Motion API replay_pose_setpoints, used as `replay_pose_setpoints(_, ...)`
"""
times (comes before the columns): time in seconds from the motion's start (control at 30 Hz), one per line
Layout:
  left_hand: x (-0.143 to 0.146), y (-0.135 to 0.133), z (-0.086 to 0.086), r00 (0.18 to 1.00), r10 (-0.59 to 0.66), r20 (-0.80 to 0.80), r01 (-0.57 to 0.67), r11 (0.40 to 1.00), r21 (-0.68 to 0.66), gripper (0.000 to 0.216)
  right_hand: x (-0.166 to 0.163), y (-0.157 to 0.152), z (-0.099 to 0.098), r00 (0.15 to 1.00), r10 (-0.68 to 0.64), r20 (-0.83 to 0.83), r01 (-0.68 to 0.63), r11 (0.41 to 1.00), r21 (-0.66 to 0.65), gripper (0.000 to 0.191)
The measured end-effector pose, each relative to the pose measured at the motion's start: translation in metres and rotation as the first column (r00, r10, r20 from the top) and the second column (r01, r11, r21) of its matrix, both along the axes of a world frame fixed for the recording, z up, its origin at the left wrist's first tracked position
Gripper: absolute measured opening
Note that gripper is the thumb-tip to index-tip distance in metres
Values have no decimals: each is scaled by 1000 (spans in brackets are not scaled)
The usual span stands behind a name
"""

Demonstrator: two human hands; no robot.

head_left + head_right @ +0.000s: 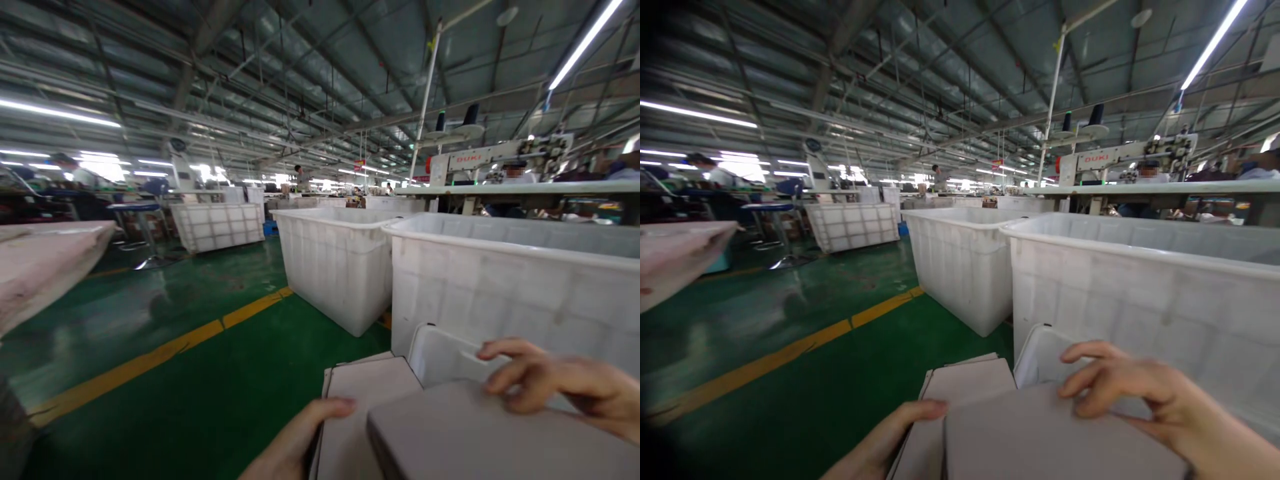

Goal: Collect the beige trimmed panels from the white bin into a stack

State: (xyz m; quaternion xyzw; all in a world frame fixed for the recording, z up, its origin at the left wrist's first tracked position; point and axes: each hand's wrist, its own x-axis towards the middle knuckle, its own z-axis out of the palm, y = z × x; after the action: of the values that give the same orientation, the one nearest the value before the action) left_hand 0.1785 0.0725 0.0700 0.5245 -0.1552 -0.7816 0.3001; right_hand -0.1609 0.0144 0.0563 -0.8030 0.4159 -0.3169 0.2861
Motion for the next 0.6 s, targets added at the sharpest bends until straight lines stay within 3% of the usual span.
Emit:
replay_pose_setpoints(0.07, -1, 0, 6, 1000, -5, -9, 5, 999, -49, 41, 25, 4, 20, 959, 282, 26, -283, 948, 148, 14)
replay_pose_setpoints(0.1, -1, 0, 7, 1000, -4, -14, 3, 997, -83, 41, 36, 5, 25, 940, 333, 70, -341, 915, 215, 15)
replay_pose_setpoints(0.23, 1, -4, 2, 998, -12, -62, 1, 985, -173, 46, 67, -7, 27, 948, 257, 185, -304, 902, 307, 18)
replay_pose_setpoints(0.4, 8, -9, -7, 994, -79, -82, 70, 992, -109, 38, 82, -35, 30, 909, 378, 178, -416, 858, 300, 19)
replay_pose_setpoints(0.47, 8, -10, -6, 993, -91, -80, 87, 995, -45, 37, 88, -41, 22, 913, 274, 302, -379, 843, 382, 18)
replay_pose_setpoints(0.53, 7, -10, -5, 994, -81, -76, 81, 997, -2, 40, 92, -38, 8, 899, 19, 438, -250, 844, 475, 22)
replay_pose_setpoints(0.6, 5, -10, -4, 996, -58, -69, 60, 998, 26, 41, 92, -24, -7, 800, -267, 538, -112, 813, 571, 34)
